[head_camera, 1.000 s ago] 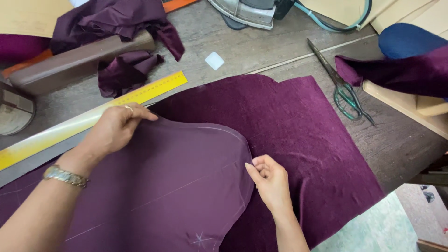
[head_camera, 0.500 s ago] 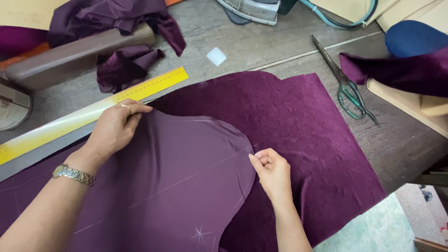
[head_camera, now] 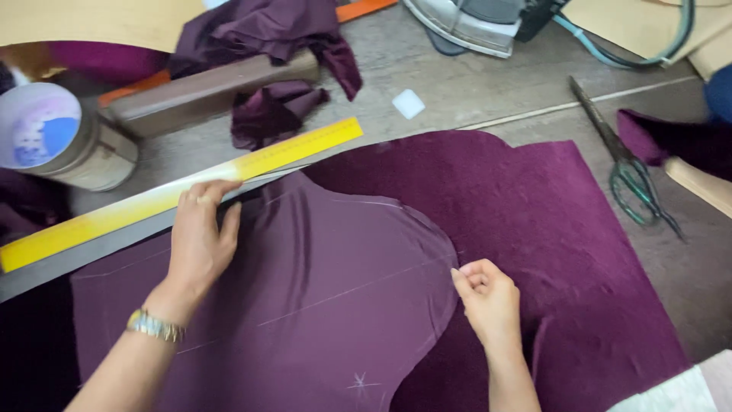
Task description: The person aligns a transparent pattern piece on a large sheet of dark purple fabric. They use a yellow ruler and a white marking tool to trace lines onto the fabric. Finally, they use a pair of scissors to cut the fabric along the marked lines.
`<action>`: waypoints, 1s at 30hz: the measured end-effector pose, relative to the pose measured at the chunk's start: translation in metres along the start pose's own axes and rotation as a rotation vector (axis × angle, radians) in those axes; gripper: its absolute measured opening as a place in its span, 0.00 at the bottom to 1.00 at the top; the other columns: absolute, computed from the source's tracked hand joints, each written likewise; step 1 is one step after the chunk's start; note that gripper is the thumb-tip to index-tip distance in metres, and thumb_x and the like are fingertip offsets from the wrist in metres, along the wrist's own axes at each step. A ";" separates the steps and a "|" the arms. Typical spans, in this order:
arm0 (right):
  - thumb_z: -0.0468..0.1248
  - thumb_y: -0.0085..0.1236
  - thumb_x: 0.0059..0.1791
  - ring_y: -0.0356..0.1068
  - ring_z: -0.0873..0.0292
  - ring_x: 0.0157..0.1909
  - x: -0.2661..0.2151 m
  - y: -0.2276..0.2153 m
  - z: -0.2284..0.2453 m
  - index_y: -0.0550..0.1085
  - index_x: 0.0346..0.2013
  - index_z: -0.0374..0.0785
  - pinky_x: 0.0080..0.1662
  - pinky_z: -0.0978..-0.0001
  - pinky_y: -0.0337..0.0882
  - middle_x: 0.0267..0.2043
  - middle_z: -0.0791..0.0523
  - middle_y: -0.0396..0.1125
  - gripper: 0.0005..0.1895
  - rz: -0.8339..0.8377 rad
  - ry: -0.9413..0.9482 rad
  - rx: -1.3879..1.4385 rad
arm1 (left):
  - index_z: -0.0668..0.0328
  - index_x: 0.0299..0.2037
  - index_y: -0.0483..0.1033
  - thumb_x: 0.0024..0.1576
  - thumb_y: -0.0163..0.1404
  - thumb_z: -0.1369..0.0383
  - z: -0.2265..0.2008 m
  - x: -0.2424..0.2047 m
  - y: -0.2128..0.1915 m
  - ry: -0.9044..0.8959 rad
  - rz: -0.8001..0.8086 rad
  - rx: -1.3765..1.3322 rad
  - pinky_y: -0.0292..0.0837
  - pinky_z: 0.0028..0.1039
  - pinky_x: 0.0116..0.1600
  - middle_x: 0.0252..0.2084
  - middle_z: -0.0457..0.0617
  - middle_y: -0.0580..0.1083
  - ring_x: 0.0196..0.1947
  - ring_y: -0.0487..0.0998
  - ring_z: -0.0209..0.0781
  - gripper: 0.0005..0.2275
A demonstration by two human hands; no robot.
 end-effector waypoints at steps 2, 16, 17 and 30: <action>0.40 0.62 0.44 0.58 0.69 0.18 -0.009 -0.005 0.023 0.74 0.24 0.43 0.30 0.75 0.61 0.17 0.62 0.64 0.08 0.022 0.056 -0.042 | 0.62 0.51 0.73 0.54 0.48 0.74 0.003 -0.022 -0.012 -0.031 -0.006 0.032 0.60 0.39 0.57 0.49 0.57 0.72 0.50 0.69 0.56 0.14; 0.37 0.62 0.45 0.58 0.65 0.13 -0.012 -0.008 0.017 0.73 0.25 0.39 0.17 0.75 0.59 0.16 0.57 0.63 0.07 0.053 0.082 0.134 | 0.63 0.49 0.80 0.58 0.54 0.73 0.115 -0.141 -0.068 -0.269 -0.115 0.292 0.64 0.39 0.59 0.47 0.59 0.78 0.50 0.74 0.57 0.10; 0.37 0.62 0.45 0.57 0.65 0.12 -0.012 -0.009 0.016 0.73 0.25 0.39 0.17 0.75 0.57 0.16 0.58 0.63 0.07 0.056 0.072 0.139 | 0.67 0.53 0.79 0.61 0.54 0.73 0.127 -0.151 -0.068 -0.314 -0.136 0.256 0.63 0.40 0.62 0.50 0.65 0.74 0.52 0.72 0.59 0.12; 0.42 0.61 0.45 0.54 0.65 0.10 -0.019 -0.012 0.041 0.73 0.25 0.41 0.21 0.72 0.57 0.16 0.56 0.67 0.10 0.096 0.192 -0.035 | 0.80 0.56 0.74 0.65 0.48 0.79 0.115 -0.162 -0.068 -0.370 -0.166 0.043 0.58 0.43 0.66 0.57 0.69 0.65 0.61 0.65 0.60 0.12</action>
Point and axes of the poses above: each hand's wrist, its own x-axis towards the middle knuckle, its own y-axis out of the palm, z = x × y, the point moved 5 cm from there along x, towards the middle knuckle
